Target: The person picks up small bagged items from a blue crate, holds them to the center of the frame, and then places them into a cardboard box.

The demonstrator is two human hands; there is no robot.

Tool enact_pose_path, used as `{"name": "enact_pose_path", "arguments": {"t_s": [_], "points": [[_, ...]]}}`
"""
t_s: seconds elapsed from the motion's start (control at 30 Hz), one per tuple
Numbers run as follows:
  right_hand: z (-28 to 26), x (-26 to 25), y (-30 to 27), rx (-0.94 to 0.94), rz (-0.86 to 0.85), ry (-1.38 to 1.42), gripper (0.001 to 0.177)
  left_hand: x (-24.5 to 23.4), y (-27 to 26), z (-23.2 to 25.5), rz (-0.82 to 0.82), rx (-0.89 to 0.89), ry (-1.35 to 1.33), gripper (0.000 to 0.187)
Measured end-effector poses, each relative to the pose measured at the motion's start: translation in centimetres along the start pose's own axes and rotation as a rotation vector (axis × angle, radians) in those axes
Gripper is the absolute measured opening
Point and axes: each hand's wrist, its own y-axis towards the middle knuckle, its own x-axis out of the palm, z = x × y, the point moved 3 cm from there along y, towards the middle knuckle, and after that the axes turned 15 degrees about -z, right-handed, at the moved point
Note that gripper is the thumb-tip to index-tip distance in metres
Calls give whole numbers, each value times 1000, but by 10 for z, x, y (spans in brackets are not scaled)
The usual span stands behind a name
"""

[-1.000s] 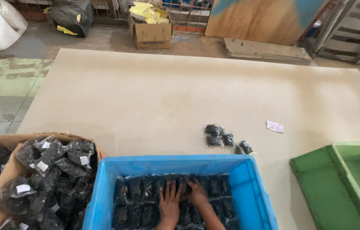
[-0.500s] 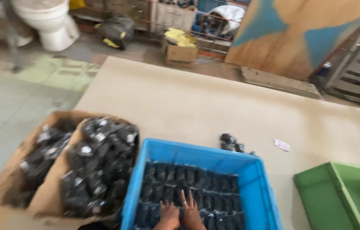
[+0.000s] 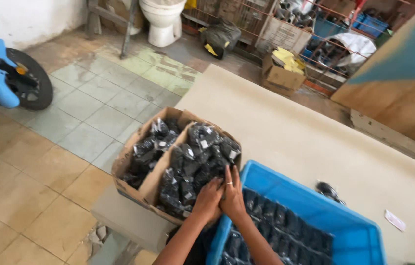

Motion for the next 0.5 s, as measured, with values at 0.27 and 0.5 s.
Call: {"name": "enact_pose_path", "arguments": {"t_s": [0.27, 0.5], "points": [[-26, 83, 88, 133, -220, 190, 88, -17, -40, -136, -213, -619, -123, 90], [-31, 141, 119, 149, -444, 419, 79, -20, -56, -168, -345, -744, -350, 91]]}}
